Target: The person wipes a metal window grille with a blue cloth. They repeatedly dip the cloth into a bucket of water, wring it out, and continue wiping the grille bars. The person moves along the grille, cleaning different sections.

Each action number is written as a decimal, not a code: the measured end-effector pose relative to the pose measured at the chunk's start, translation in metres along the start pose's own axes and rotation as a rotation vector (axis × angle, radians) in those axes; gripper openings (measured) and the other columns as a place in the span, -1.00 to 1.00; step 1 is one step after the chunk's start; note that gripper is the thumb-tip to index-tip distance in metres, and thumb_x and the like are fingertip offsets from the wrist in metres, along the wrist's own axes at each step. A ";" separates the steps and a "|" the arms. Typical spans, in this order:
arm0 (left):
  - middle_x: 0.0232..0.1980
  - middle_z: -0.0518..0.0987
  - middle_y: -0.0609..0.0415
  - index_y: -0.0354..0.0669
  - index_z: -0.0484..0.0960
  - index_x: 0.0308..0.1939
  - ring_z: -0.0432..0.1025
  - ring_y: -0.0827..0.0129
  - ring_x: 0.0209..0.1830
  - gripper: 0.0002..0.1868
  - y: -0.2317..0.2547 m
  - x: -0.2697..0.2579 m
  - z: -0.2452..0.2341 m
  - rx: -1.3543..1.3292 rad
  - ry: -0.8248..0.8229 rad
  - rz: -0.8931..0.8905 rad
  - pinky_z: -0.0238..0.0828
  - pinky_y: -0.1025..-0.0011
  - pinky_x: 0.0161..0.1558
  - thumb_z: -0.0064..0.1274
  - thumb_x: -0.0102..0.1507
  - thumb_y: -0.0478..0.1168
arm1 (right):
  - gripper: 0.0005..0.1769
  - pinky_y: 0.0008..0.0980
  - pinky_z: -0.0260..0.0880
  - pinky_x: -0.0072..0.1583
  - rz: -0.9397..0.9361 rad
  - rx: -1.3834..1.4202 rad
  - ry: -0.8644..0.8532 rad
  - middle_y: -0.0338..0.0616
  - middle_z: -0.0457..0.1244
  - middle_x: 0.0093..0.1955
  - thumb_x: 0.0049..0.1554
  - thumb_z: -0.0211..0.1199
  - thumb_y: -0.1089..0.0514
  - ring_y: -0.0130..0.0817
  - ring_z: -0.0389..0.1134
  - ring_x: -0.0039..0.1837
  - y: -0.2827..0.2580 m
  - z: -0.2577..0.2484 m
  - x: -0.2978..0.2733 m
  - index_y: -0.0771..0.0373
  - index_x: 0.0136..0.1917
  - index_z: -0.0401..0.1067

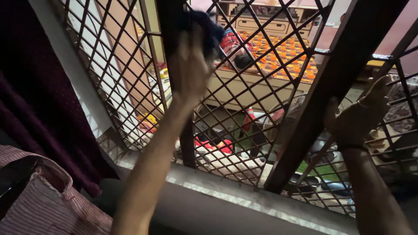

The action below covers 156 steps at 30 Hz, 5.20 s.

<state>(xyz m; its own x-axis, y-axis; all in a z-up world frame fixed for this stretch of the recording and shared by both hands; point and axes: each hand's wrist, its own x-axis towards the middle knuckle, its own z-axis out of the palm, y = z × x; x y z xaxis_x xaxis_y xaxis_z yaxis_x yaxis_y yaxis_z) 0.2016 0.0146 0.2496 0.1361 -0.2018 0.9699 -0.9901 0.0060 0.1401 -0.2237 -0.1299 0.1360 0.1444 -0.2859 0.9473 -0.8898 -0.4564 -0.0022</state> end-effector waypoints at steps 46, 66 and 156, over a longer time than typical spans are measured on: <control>-0.26 0.57 -0.17 -0.11 0.44 0.14 0.56 -0.05 -0.46 -0.57 0.108 -0.190 0.032 -0.349 -0.520 0.120 0.48 0.02 -0.49 0.10 0.21 -0.16 | 0.15 0.07 -0.10 0.71 -0.067 0.000 0.044 0.32 -0.16 0.77 0.31 0.31 -0.18 0.23 -0.16 0.77 0.006 0.006 0.002 0.48 0.75 -0.29; -0.07 0.63 -0.33 -0.33 0.43 0.30 0.57 -0.18 -0.16 -0.33 -0.015 -0.004 0.027 -0.128 -0.197 -0.095 0.55 0.00 -0.13 0.26 0.20 -0.06 | 0.10 0.07 -0.08 0.67 -0.002 0.011 0.015 0.32 -0.24 0.78 0.32 0.20 -0.16 0.22 -0.11 0.74 0.002 0.004 0.000 0.53 0.73 -0.32; -0.09 0.67 -0.14 -0.27 0.59 0.07 0.58 -0.01 -0.11 -0.65 0.400 -0.355 -0.012 -1.285 -0.795 0.631 0.33 -0.13 0.08 0.13 0.31 -0.11 | -0.78 -0.48 0.48 -0.02 1.283 0.275 0.051 -0.22 0.35 -0.07 0.27 0.21 0.15 -0.56 0.39 -0.08 -0.008 -0.439 -0.277 0.36 0.09 0.40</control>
<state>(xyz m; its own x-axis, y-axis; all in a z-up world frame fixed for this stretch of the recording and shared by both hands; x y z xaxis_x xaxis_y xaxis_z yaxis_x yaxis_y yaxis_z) -0.2422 0.1008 -0.0360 -0.7085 -0.2727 0.6509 -0.1461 0.9590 0.2426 -0.4469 0.3232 0.0143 -0.7546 -0.6134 0.2330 -0.2629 -0.0427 -0.9639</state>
